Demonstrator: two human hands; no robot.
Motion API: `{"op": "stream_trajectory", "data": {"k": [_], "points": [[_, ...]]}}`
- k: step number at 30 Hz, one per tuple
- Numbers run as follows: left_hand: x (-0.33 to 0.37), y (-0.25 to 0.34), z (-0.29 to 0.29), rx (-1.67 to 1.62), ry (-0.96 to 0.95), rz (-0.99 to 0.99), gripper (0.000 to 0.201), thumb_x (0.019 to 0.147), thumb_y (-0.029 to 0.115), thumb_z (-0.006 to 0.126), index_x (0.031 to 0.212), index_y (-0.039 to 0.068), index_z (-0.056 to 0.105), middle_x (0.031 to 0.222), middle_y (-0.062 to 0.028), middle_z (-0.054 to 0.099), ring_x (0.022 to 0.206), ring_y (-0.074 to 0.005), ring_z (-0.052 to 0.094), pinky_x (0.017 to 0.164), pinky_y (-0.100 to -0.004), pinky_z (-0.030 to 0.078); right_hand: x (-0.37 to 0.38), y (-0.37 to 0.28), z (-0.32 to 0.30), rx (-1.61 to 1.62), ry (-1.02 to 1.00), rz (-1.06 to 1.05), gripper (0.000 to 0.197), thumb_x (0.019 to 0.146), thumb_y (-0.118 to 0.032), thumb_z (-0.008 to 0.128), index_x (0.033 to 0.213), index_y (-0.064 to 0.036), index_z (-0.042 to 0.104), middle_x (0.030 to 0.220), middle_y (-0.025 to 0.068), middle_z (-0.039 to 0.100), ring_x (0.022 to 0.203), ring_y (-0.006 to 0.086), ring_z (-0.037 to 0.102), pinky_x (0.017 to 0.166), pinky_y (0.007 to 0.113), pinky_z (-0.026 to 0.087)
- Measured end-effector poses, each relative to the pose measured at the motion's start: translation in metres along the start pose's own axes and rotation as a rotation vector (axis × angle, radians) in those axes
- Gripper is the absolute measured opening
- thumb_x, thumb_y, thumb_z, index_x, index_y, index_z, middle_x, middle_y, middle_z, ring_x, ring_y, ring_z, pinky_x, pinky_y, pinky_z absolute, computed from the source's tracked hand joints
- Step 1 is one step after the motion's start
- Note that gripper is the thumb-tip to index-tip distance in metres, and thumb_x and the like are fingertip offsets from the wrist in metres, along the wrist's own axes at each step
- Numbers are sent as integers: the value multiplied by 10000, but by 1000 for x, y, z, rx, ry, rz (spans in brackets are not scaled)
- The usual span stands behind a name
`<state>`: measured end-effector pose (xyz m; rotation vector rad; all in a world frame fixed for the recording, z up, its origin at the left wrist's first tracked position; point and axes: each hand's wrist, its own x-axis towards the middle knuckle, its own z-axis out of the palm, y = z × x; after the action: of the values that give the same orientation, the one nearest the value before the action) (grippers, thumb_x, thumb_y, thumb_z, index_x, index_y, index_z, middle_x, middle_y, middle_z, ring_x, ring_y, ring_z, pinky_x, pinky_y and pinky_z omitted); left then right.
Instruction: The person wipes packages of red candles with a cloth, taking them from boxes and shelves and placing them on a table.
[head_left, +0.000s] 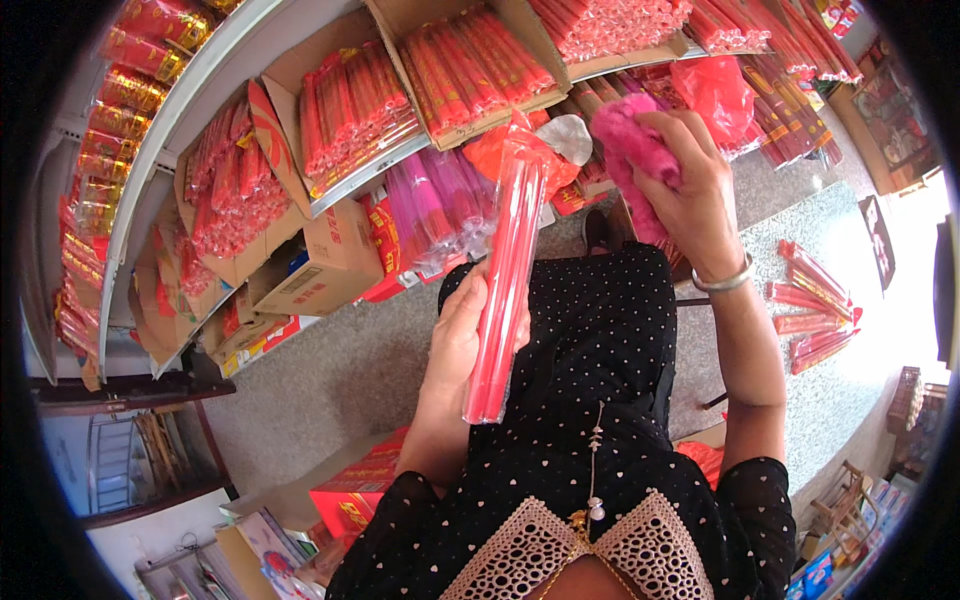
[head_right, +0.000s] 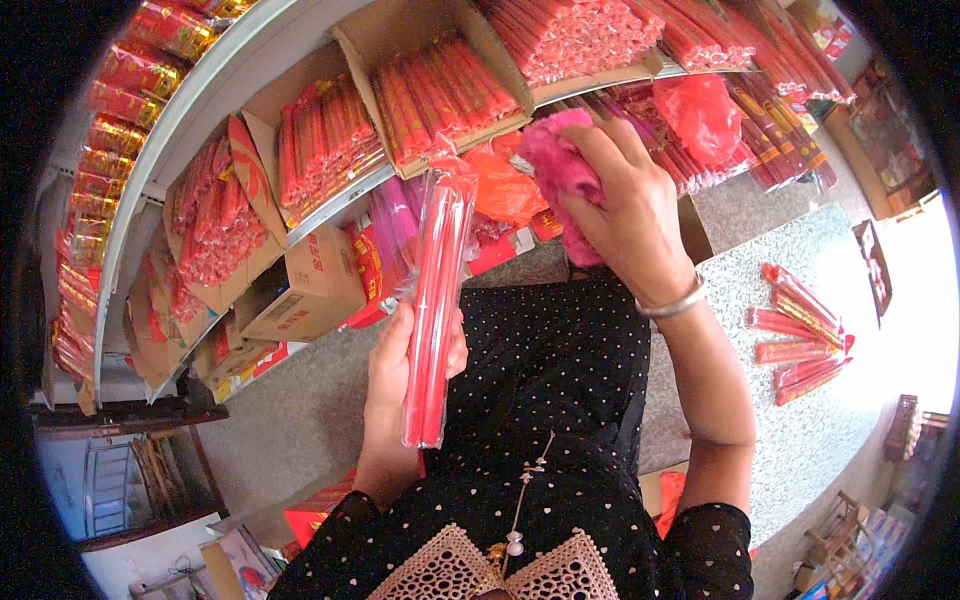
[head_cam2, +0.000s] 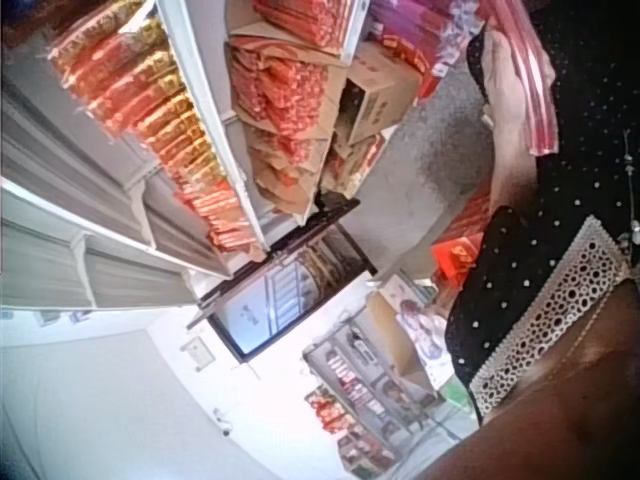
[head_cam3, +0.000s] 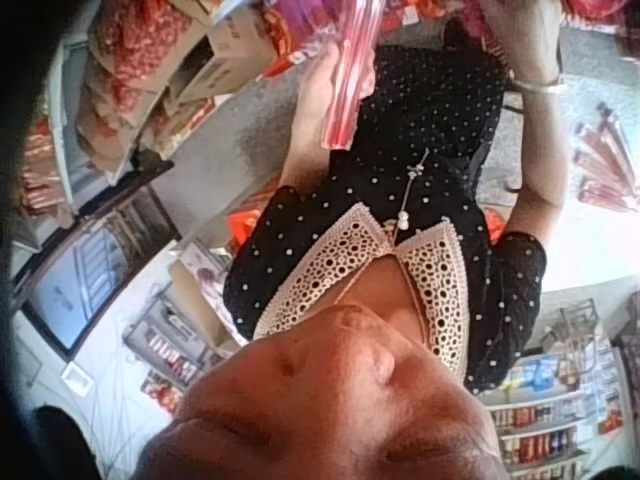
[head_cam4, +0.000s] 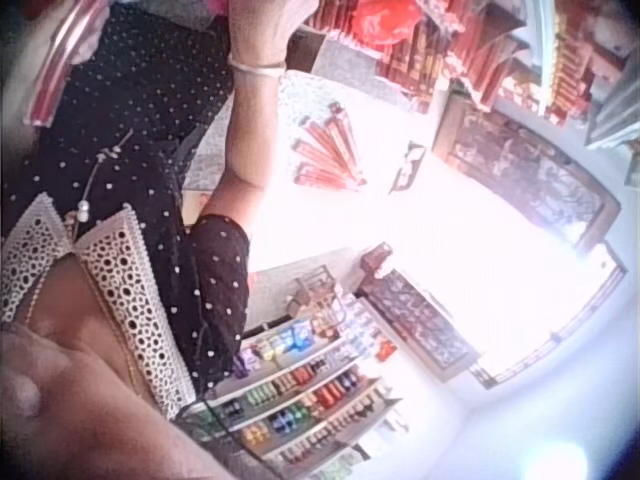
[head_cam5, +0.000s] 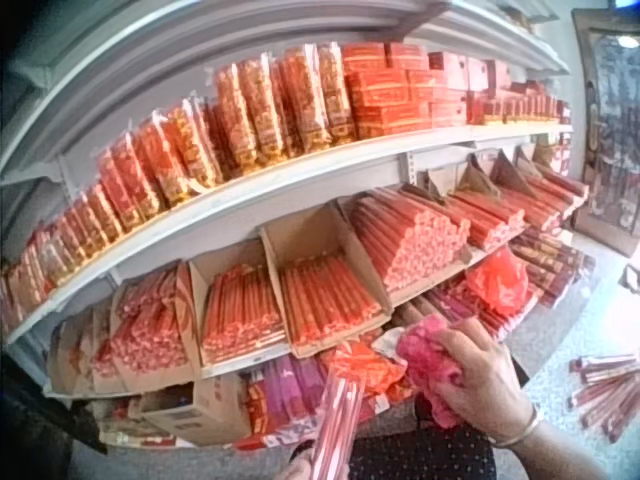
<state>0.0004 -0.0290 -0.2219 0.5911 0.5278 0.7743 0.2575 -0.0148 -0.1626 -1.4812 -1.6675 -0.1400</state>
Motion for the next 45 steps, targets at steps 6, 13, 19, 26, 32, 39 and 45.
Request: {"op": "stream_trajectory", "data": {"k": [6,13,19,26,32,39,45], "points": [[7,2,-9,-34,-89,71,439,937,387,439,1174,18,463,832,-56,551,664,-133,539,567,-272,452,-50,-37,11,241,-223,-220,407,622,-81,658,1020,-61,574,940,122,557,766,290,611,604,352,531],[1,10,11,81,114,106,418,952,344,423,1217,23,462,909,-56,589,807,-136,591,710,-268,494,-84,-89,26,392,-365,-576,388,662,-189,609,1026,-60,569,968,94,545,774,205,599,601,294,519],[-7,0,-9,34,-41,34,453,935,391,440,1224,43,434,876,-72,551,654,-159,555,559,-275,461,-22,-49,33,231,-157,-211,447,658,-146,697,1090,-124,583,1003,121,565,848,287,614,663,372,542],[-2,-3,0,-60,-38,-1,427,930,388,452,1179,41,456,853,-73,536,626,-151,533,525,-268,436,-17,-33,33,255,-91,-124,445,646,-66,677,1079,-82,573,1012,133,550,878,333,592,712,382,526],[7,3,-2,-78,386,-13,432,925,433,446,1050,29,534,818,-67,581,630,-154,556,555,-303,468,-79,-85,41,485,-372,-471,412,632,-141,642,1024,-53,553,931,72,530,738,211,605,581,299,532],[14,9,-18,-168,79,-17,415,921,407,468,1072,26,531,841,-83,596,654,-164,577,581,-294,487,-84,-96,45,522,-471,-597,388,660,-125,622,1036,-43,571,970,84,536,777,209,612,593,287,541],[11,-7,-30,-54,-49,-20,414,941,367,439,1172,28,493,882,-85,575,642,-165,561,537,-288,461,-22,-47,51,262,-141,-249,384,651,-156,688,1022,-113,596,931,65,581,794,240,617,622,335,540]]}}
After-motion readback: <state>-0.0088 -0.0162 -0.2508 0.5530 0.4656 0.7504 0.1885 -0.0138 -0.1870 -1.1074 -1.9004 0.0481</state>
